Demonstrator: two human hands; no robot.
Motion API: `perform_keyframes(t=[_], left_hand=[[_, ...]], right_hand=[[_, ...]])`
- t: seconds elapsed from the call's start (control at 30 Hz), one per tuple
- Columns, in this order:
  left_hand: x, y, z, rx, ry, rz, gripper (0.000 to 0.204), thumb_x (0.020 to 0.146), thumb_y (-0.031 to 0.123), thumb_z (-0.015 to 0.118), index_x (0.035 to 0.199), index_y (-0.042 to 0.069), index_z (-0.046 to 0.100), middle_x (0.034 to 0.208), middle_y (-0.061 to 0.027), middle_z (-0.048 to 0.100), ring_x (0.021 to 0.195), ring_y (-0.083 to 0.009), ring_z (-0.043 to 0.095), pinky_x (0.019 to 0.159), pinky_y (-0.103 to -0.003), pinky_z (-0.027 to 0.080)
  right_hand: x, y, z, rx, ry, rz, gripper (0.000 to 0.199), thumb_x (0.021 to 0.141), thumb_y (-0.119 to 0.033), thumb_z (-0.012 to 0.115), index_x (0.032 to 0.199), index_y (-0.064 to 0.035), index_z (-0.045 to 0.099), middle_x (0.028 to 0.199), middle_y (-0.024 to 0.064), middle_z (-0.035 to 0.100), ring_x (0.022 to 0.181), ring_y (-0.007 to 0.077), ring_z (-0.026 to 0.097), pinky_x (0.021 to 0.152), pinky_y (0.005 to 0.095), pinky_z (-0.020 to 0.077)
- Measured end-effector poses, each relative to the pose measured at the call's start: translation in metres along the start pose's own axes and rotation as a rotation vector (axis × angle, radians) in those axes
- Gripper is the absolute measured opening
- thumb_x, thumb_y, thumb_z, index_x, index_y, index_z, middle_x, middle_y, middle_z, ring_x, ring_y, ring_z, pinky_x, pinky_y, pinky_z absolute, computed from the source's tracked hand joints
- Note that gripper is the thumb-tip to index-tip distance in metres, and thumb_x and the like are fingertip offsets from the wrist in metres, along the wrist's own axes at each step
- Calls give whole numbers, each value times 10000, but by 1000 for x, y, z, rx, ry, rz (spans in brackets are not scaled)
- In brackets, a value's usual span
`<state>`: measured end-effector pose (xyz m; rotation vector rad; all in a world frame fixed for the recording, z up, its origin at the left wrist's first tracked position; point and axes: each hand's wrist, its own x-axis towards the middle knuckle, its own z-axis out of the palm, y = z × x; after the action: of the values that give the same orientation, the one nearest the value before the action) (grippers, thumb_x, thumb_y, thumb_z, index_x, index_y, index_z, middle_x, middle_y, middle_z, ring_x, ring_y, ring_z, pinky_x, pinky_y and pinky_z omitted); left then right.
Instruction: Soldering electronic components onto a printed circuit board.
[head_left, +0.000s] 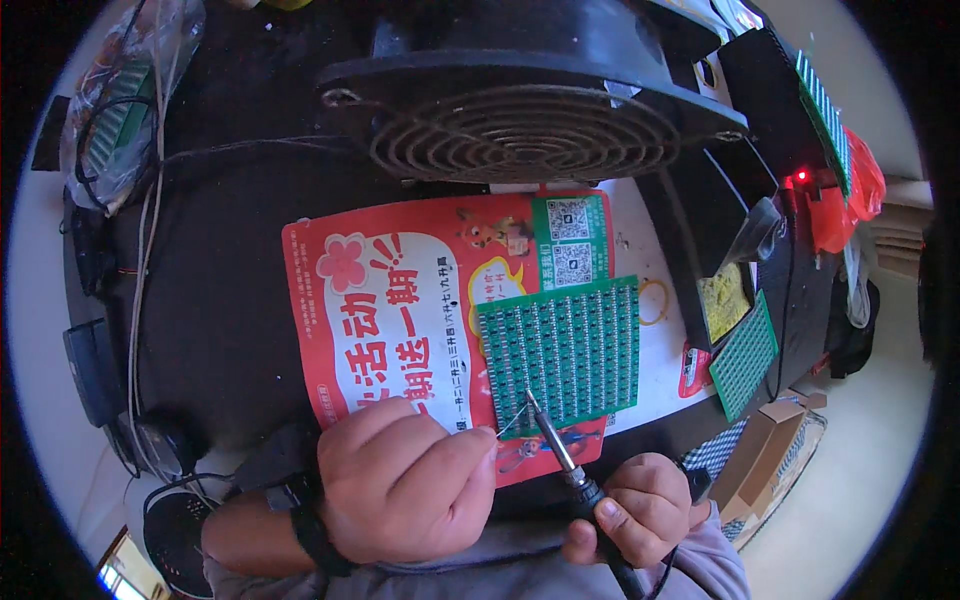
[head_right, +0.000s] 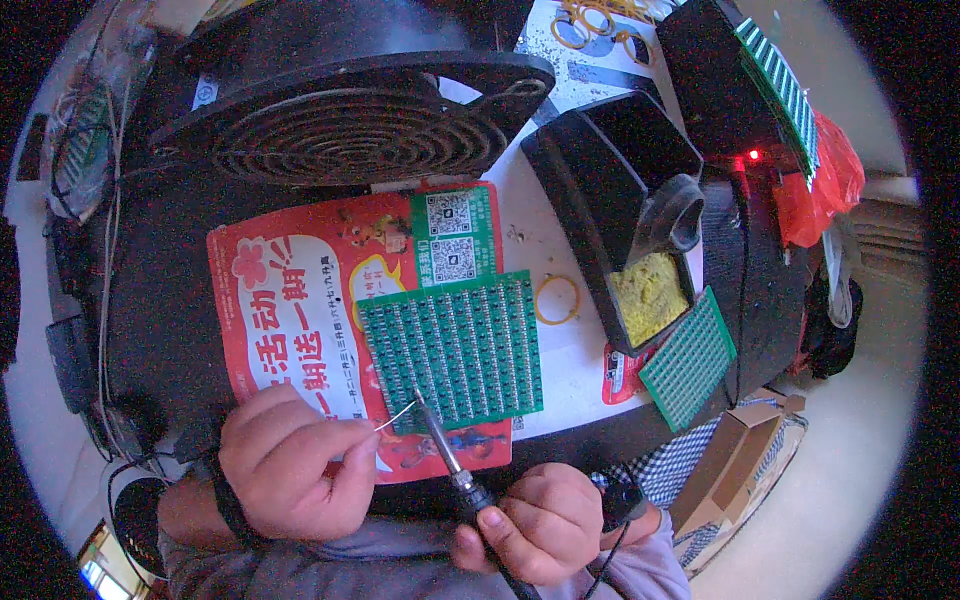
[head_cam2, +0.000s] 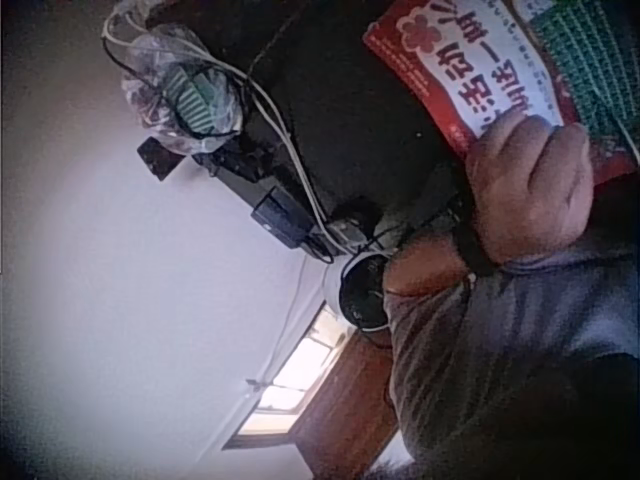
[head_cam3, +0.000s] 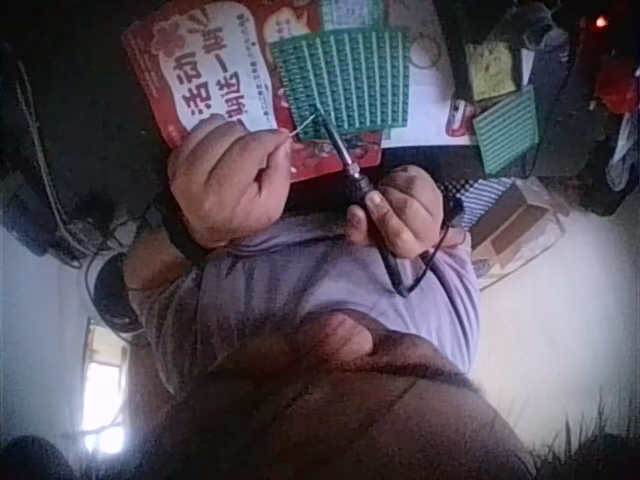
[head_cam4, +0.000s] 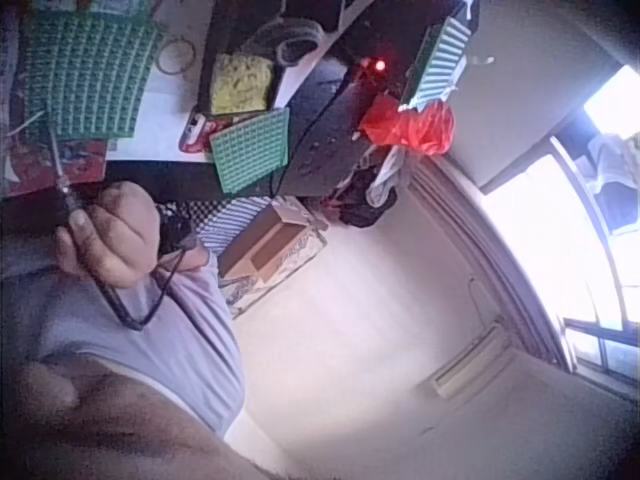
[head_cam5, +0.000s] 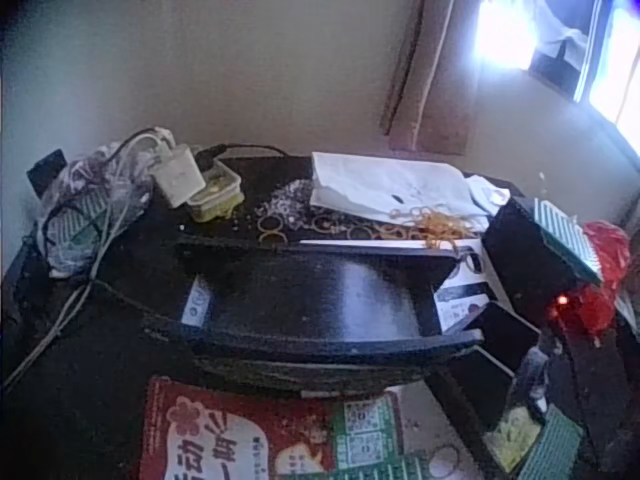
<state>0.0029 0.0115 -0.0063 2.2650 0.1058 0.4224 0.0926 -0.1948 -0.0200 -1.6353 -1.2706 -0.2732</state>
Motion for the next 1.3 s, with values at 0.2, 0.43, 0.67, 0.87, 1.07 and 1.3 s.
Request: perform_keyframes(t=[0.2,0.43,0.67,0.87,1.07,1.3], left_hand=[[1,0,1,-1,-13,-1,188,612,-25,706,767,37,621,576,-47,517,453,-210,501,434,-317,394],[2,1,1,-2,-11,2,175,603,-20,714,742,39,626,559,-43,498,446,-210,481,425,-321,374],[2,0,1,10,-47,5,190,595,-11,721,753,42,631,562,-44,499,448,-212,479,425,-324,374],[3,0,-1,64,-138,19,235,592,39,748,803,36,647,602,-46,517,488,-214,505,447,-333,394],[5,-1,-3,135,-220,34,316,579,127,804,839,22,659,632,-38,528,533,-205,511,481,-334,402],[0,2,2,194,-192,44,306,598,136,808,833,15,655,645,-48,540,538,-204,514,498,-331,404]], right_hand=[[-1,-1,-1,-5,6,-12,188,645,-88,728,750,-23,586,540,9,492,416,124,442,354,243,338],[-2,-2,-6,24,-48,-3,200,657,-106,714,782,-31,576,569,13,479,439,130,447,365,243,354],[-1,-6,-11,-8,-131,15,242,686,-146,690,855,-40,554,660,33,479,491,144,477,390,240,395],[-1,-3,-11,4,-126,12,231,698,-153,685,847,-40,550,659,35,477,492,146,481,386,243,397],[-3,-4,-15,31,-141,13,251,708,-140,676,892,-36,542,660,39,479,503,147,490,396,241,402],[-8,3,-25,-21,79,41,261,809,-206,587,978,-21,515,642,50,457,504,153,438,420,269,348]])
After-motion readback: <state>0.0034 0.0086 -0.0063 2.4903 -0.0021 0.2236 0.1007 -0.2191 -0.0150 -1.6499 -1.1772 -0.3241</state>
